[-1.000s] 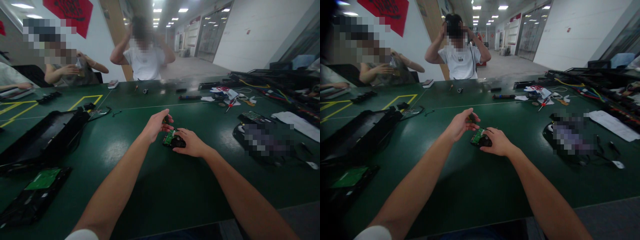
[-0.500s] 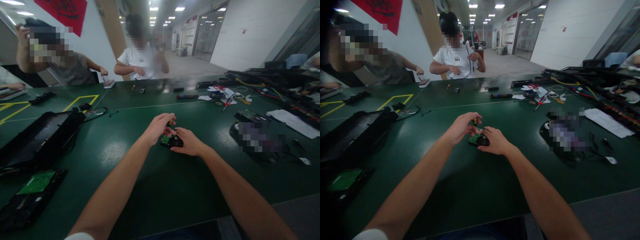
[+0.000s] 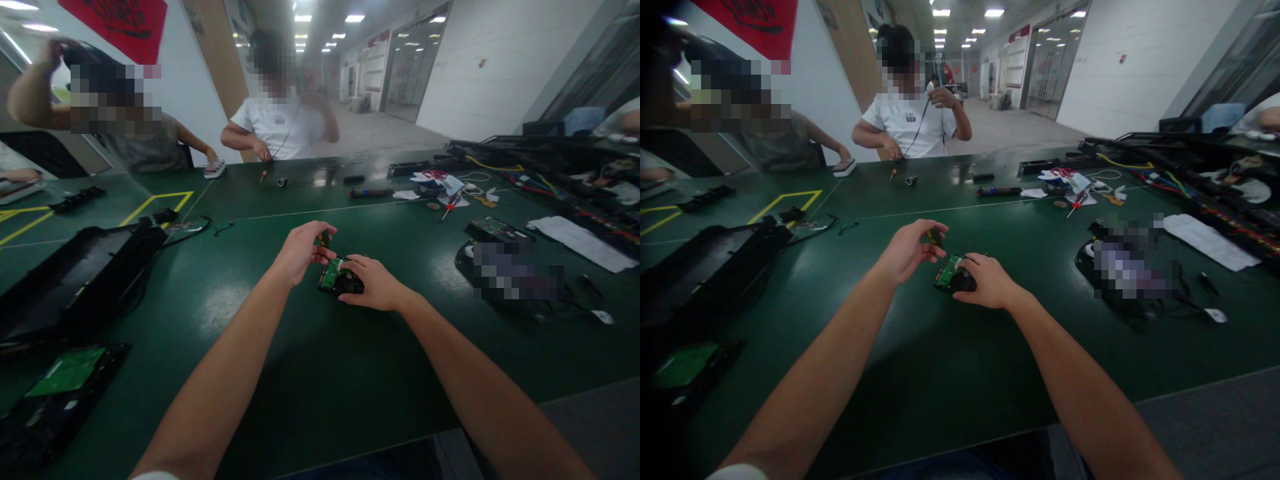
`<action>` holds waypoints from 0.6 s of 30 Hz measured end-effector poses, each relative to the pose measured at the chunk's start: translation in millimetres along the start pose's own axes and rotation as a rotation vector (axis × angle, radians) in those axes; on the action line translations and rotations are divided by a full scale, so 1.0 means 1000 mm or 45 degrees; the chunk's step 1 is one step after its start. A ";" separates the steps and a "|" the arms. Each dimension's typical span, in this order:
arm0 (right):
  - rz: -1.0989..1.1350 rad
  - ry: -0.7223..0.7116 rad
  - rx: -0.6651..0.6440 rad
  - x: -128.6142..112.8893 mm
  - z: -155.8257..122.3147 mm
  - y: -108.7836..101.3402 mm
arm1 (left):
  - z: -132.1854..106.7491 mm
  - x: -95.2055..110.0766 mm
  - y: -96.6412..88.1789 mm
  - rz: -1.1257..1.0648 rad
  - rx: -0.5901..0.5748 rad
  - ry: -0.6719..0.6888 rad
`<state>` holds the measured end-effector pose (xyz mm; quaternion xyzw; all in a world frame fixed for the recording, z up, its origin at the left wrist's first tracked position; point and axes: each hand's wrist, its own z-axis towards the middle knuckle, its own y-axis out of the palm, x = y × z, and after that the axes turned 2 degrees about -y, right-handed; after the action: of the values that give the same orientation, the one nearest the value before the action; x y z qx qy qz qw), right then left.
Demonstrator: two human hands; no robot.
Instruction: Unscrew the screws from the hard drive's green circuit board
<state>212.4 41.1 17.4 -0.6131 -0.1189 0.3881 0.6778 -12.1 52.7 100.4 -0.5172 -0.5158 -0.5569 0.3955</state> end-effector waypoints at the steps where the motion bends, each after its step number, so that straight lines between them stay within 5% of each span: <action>1: 0.000 0.004 -0.007 -0.001 0.000 0.000 | -0.001 0.000 0.002 0.000 -0.035 -0.010; 6: 0.002 0.030 -0.031 -0.003 0.002 -0.002 | -0.004 -0.002 0.009 -0.027 -0.154 -0.066; 18: 0.015 0.000 0.003 0.000 0.000 0.000 | 0.005 0.000 -0.009 -0.004 0.006 -0.023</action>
<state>212.8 41.1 17.5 -0.6131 -0.1148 0.3920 0.6762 -19.8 58.6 98.9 -0.5206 -0.5213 -0.5516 0.3912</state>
